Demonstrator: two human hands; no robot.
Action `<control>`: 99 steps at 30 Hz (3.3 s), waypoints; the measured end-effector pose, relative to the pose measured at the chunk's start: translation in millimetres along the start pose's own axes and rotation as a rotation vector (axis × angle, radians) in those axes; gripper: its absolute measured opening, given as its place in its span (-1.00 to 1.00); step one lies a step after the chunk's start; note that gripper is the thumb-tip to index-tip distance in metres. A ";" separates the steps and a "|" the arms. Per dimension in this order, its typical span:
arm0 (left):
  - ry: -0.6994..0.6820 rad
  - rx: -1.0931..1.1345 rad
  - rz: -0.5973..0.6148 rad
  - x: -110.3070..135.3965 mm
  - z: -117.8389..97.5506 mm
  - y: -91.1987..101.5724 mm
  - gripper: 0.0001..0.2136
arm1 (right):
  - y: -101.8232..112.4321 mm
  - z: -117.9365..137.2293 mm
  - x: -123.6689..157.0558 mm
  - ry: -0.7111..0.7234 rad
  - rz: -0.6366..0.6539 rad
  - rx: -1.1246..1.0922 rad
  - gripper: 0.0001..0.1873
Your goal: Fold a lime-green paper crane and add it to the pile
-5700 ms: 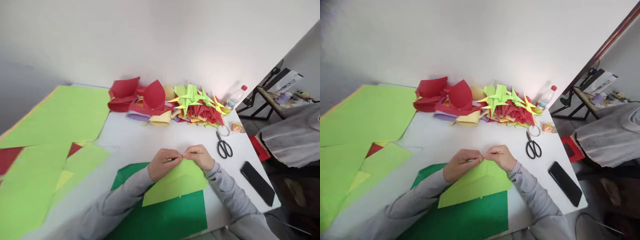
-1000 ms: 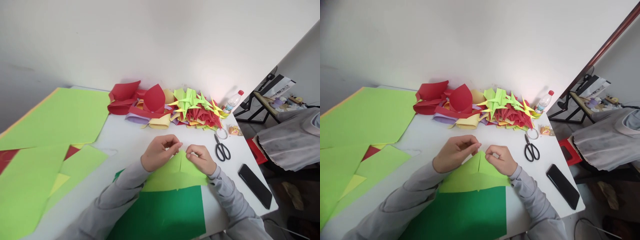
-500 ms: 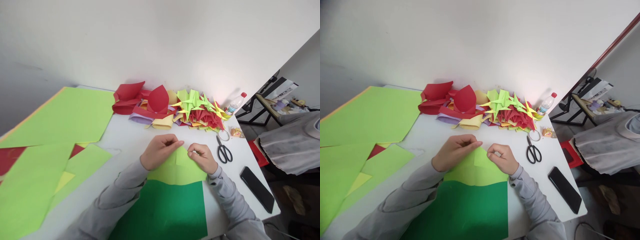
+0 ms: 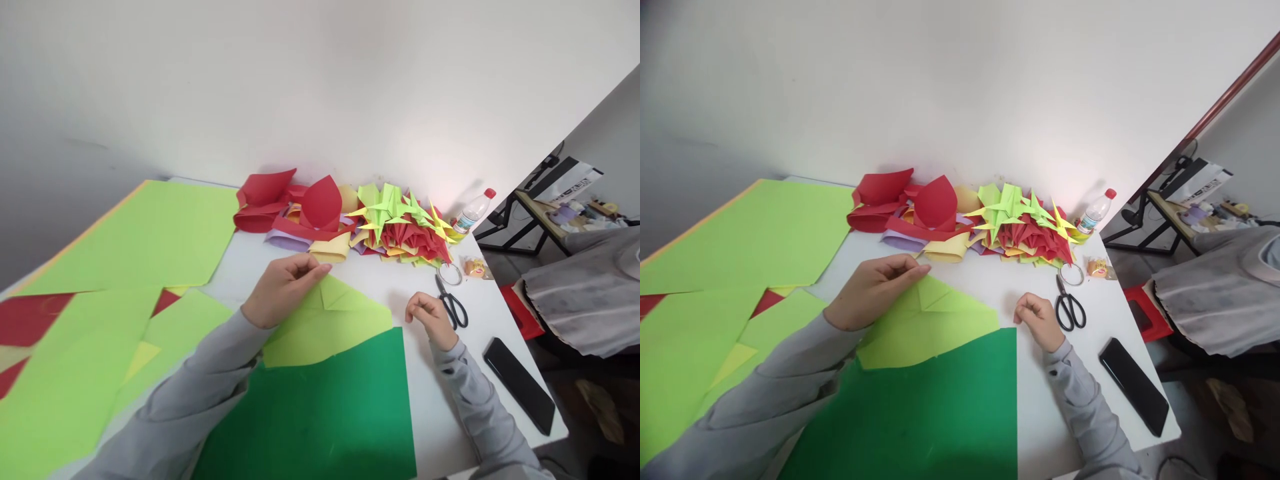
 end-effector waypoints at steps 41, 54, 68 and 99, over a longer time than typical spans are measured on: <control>0.023 0.035 0.540 29.3 3.7 -76.8 -0.78 | -48.3 21.0 -8.5 -0.271 0.251 -0.065 -0.76; 0.012 0.030 0.523 36.2 1.6 -79.4 -0.78 | -50.4 14.6 -5.6 -0.283 0.302 -0.140 -0.75; 0.047 0.035 0.536 34.9 6.3 -71.9 -0.74 | -45.0 -2.1 1.2 -0.431 0.347 -0.359 -0.56; 0.034 0.022 0.597 35.6 21.2 -83.2 -0.73 | -46.8 -0.6 -1.9 -0.081 0.315 0.174 -0.60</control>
Point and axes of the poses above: each hand's wrist, its own x-axis away from the middle knuckle, its own y-axis out of the back of the hand, z = x × y, the point moved 4 cm from there along -x, towards the middle knuckle, and after that the axes turned 1 degree about -x, right-handed, at the moved point
